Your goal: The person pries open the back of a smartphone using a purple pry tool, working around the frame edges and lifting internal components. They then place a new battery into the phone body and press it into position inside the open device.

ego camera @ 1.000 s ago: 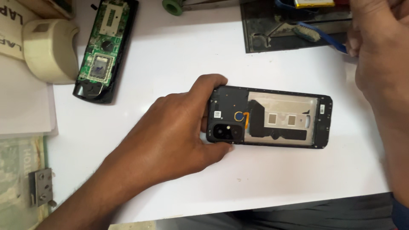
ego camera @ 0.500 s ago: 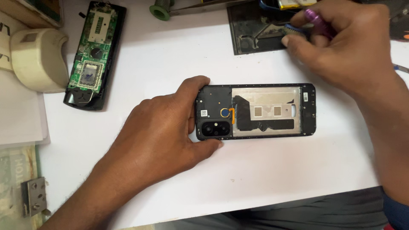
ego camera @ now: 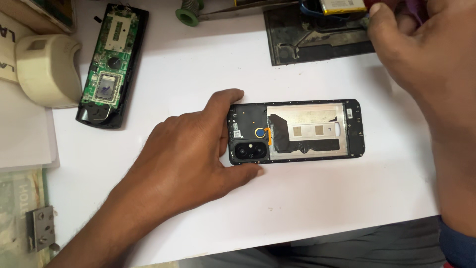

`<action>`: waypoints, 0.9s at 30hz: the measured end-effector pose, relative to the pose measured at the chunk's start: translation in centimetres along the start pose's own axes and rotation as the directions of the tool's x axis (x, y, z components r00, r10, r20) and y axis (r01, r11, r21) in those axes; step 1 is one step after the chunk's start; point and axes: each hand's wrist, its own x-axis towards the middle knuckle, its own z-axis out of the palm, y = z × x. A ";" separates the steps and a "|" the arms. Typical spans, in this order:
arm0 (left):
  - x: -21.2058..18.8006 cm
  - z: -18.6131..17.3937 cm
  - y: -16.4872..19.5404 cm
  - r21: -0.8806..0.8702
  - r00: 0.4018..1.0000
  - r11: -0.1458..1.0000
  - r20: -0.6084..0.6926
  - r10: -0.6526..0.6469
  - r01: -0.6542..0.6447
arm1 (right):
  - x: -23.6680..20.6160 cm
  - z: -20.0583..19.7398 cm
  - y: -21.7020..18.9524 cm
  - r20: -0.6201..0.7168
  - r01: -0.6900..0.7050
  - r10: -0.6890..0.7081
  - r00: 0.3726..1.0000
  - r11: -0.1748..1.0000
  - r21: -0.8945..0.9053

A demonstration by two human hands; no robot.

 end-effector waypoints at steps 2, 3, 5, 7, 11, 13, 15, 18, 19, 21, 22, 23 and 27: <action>0.1 0.1 0.0 -0.013 0.999 0.999 0.007 -0.049 0.049 | 0.1 0.3 0.6 -0.026 0.054 -0.054 0.998 0.999 0.001; 0.0 0.1 -0.1 -0.033 0.999 0.998 -0.015 -0.045 0.045 | 0.6 0.7 1.0 -0.039 0.108 -0.108 0.993 0.994 -0.011; 0.0 0.2 -0.3 -0.083 0.996 0.997 -0.089 -0.012 0.004 | 0.5 0.7 1.5 -0.027 0.160 -0.160 0.987 0.987 -0.010; -0.1 0.2 -0.6 -0.157 0.975 0.985 -0.218 0.034 -0.069 | 0.3 0.8 1.7 -0.001 0.202 -0.202 0.979 0.979 -0.002; -0.3 0.4 -1.3 -0.252 0.896 0.945 -0.435 0.083 -0.210 | 0.0 1.1 0.5 0.015 0.428 -0.428 0.904 0.902 -0.052; -0.3 0.5 -1.5 -0.266 0.882 0.935 -0.463 0.090 -0.235 | 0.3 1.2 -0.5 0.047 0.475 -0.473 0.880 0.879 -0.037; -0.4 0.7 -1.6 -0.285 0.889 0.931 -0.451 0.082 -0.230 | 0.5 1.3 -1.3 0.075 0.499 -0.496 0.865 0.867 -0.020; -0.4 1.0 -1.6 -0.203 0.856 0.925 -0.479 0.193 -0.322 | 0.0 1.3 -1.5 0.095 0.310 -0.317 0.944 0.948 0.078; -0.4 1.0 -1.6 -0.163 0.846 0.924 -0.480 0.232 -0.346 | -0.1 1.4 -1.3 0.091 0.255 -0.269 0.959 0.957 0.140; -0.6 1.0 -1.7 -0.081 0.824 0.916 -0.473 0.311 -0.392 | -0.3 1.5 -0.5 0.069 0.195 -0.223 0.972 0.939 0.283; -0.6 1.0 -1.7 -0.078 0.839 0.920 -0.446 0.313 -0.384 | -0.3 1.4 -0.1 0.067 0.189 -0.221 0.973 0.928 0.321; -0.6 1.0 -1.7 -0.075 0.853 0.924 -0.419 0.313 -0.376 | -0.3 1.4 0.2 0.065 0.183 -0.220 0.973 0.915 0.359; -0.4 1.3 -1.5 -0.025 0.849 0.904 -0.356 0.391 -0.427 | -0.8 0.7 0.5 0.094 0.195 -0.250 0.964 0.900 0.391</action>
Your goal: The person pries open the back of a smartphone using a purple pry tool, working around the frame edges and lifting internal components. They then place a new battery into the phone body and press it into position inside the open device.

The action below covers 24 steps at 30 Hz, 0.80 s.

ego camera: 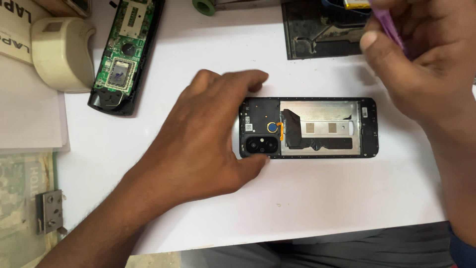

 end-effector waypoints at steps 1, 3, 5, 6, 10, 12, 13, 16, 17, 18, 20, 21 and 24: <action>0.1 0.1 0.0 0.019 1.000 1.000 0.011 -0.002 0.002 | -0.2 -0.1 -0.3 -0.005 -0.010 0.010 1.000 1.000 0.018; 0.3 0.3 -0.1 0.060 0.999 0.998 0.031 -0.008 0.006 | -0.5 -0.2 -1.0 -0.028 -0.055 0.057 0.998 0.997 0.057; 0.3 0.4 -0.3 0.078 0.999 0.996 0.018 -0.040 0.039 | -0.5 0.1 -1.4 -0.080 -0.117 0.123 0.989 0.990 0.073; 0.4 0.5 -0.4 0.087 0.998 0.995 0.009 -0.057 0.056 | -0.3 0.4 -1.6 -0.114 -0.144 0.152 0.982 0.987 0.070; 0.6 0.8 -0.8 0.103 0.998 0.994 -0.044 -0.033 0.037 | 1.1 0.5 -2.2 -0.066 -0.179 0.185 0.981 0.981 0.078; 0.6 1.0 -0.9 0.082 0.998 0.996 -0.053 -0.032 0.037 | 1.5 0.6 -3.2 -0.011 -0.115 0.116 0.993 0.991 0.060; 0.6 1.0 -0.9 0.083 0.998 0.996 -0.057 -0.030 0.034 | 1.3 0.7 -3.9 0.014 -0.080 0.079 0.997 0.996 0.035; 0.6 1.1 -1.0 0.078 0.998 0.996 -0.061 -0.032 0.037 | 0.7 1.7 -5.9 0.074 0.044 -0.040 0.996 0.997 -0.060; 0.6 1.2 -0.9 0.076 0.997 0.996 -0.060 -0.040 0.044 | 0.7 2.1 -6.2 0.084 0.104 -0.097 0.992 0.990 -0.093; 0.6 1.2 -0.9 0.074 0.997 0.996 -0.061 -0.049 0.053 | 0.9 3.1 -6.0 0.085 0.196 -0.187 0.979 0.973 -0.121; 0.6 1.2 -1.0 0.078 0.997 0.996 -0.074 -0.038 0.043 | 1.0 3.9 -6.0 0.086 0.246 -0.240 0.967 0.966 -0.074; 0.5 1.2 -0.9 0.077 0.997 0.996 -0.076 -0.034 0.040 | 0.6 3.8 -6.2 0.087 0.202 -0.201 0.976 0.979 -0.002; 0.4 1.0 -0.9 0.066 0.996 0.998 -0.090 -0.013 0.019 | 0.1 3.4 -6.0 0.093 0.149 -0.148 0.985 0.989 -0.002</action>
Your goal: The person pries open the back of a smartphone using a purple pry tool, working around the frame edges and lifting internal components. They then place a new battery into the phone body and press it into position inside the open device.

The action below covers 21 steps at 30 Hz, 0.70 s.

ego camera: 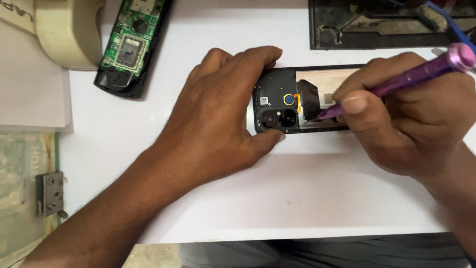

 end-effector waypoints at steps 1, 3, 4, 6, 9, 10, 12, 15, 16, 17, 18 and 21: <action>-0.1 -0.1 0.1 0.001 1.000 1.000 0.001 0.001 -0.001 | -0.2 0.1 0.1 0.002 0.021 -0.020 1.000 0.999 -0.029; -0.1 -0.2 0.1 0.005 1.000 1.000 0.000 0.011 -0.011 | -0.4 0.3 0.3 0.010 0.095 -0.095 0.995 0.991 -0.092; 0.0 -0.2 0.2 -0.001 1.000 1.000 0.006 -0.003 0.003 | -0.4 0.4 0.4 0.017 0.150 -0.149 0.989 0.981 -0.126; 0.0 -0.2 0.2 -0.015 0.999 0.999 0.019 -0.035 0.035 | -0.4 0.5 0.4 0.014 0.149 -0.149 0.989 0.984 -0.093; 0.1 -0.3 0.3 -0.025 1.000 1.000 0.006 -0.012 0.012 | -0.2 0.8 0.1 0.016 0.140 -0.139 0.990 0.987 -0.081; 0.1 -0.2 0.3 -0.018 1.000 1.000 0.008 -0.012 0.012 | -0.1 0.7 0.1 0.019 0.135 -0.134 0.991 0.987 -0.084; 0.0 -0.3 0.3 -0.003 1.000 1.000 0.013 -0.010 0.010 | 0.0 0.8 0.1 0.023 0.153 -0.152 0.988 0.984 -0.086; 0.0 -0.2 0.2 -0.017 0.999 0.999 0.031 -0.040 0.041 | 0.1 0.6 0.1 0.037 0.156 -0.152 0.988 0.981 -0.115; 0.0 -0.2 0.2 -0.014 0.999 1.000 0.020 -0.025 0.025 | 0.1 0.6 0.1 0.043 0.152 -0.148 0.988 0.980 -0.127; 0.0 -0.2 0.2 -0.011 1.000 1.000 0.010 -0.009 0.009 | 0.0 0.6 0.1 0.039 0.144 -0.141 0.989 0.982 -0.122; 0.1 -0.1 0.2 -0.009 1.000 1.000 -0.001 0.006 -0.006 | -0.1 0.6 0.1 0.036 0.136 -0.133 0.990 0.984 -0.118; 0.0 -0.1 0.1 -0.005 1.000 1.000 -0.011 0.014 -0.015 | -0.1 0.6 -0.1 0.034 0.121 -0.118 0.992 0.987 -0.110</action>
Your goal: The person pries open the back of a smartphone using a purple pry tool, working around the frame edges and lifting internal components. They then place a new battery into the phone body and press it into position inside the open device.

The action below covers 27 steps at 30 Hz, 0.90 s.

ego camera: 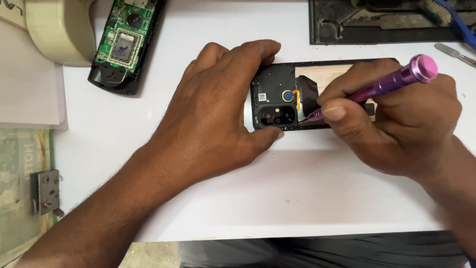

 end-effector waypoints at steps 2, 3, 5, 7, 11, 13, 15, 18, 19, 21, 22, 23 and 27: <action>-0.1 0.0 0.0 -0.014 1.000 1.000 0.014 -0.021 0.021 | 0.1 0.0 -0.1 0.000 -0.002 0.002 1.000 1.000 0.009; -0.1 0.0 0.0 -0.021 0.999 0.999 0.022 -0.030 0.031 | 0.1 0.0 -0.1 0.000 -0.001 0.001 1.000 1.000 0.016; 0.0 0.1 0.0 -0.020 0.999 0.999 0.026 -0.033 0.034 | 0.3 0.0 -0.1 0.001 0.008 -0.008 1.000 0.999 0.041; 0.0 0.1 -0.1 -0.015 0.999 0.999 0.028 -0.030 0.031 | 0.4 0.1 -0.1 0.001 0.025 -0.025 1.000 0.997 0.077; 0.0 0.1 -0.1 0.006 0.999 1.000 0.033 -0.026 0.026 | 0.5 -0.1 -0.2 0.030 0.042 -0.042 0.999 0.999 0.009; 0.0 0.2 -0.1 0.011 0.999 1.000 0.031 -0.026 0.026 | 0.6 -0.1 -0.3 0.038 0.026 -0.027 0.999 0.999 0.023; 0.0 0.1 -0.1 0.002 0.999 1.000 0.028 -0.025 0.025 | 0.9 0.0 -0.4 0.038 0.001 -0.004 0.999 0.998 0.062; 0.0 0.1 -0.1 0.004 1.000 1.000 0.023 -0.021 0.021 | 1.1 -0.1 -0.9 0.081 -0.005 0.003 0.997 0.999 0.031; 0.0 0.1 0.0 0.002 1.000 1.000 0.016 -0.012 0.012 | 1.1 -0.2 -1.1 0.105 -0.001 0.000 0.995 1.000 0.005; 0.1 0.1 0.0 -0.003 1.000 1.000 0.004 0.005 -0.004 | 1.3 -0.3 -1.2 0.125 -0.014 0.008 0.992 0.999 0.043; 0.1 0.1 0.1 -0.003 1.000 1.000 0.001 0.002 -0.002 | 1.4 -0.4 -1.2 0.137 -0.022 0.013 0.990 0.998 0.060; 0.1 0.1 0.1 -0.003 1.000 1.000 -0.003 -0.001 0.001 | 1.5 -0.6 -1.1 0.167 -0.038 0.027 0.986 0.997 0.061; 0.2 0.2 0.4 0.001 1.000 1.000 -0.025 -0.016 0.016 | 1.5 -0.9 -0.9 0.257 -0.146 0.131 0.958 0.988 0.041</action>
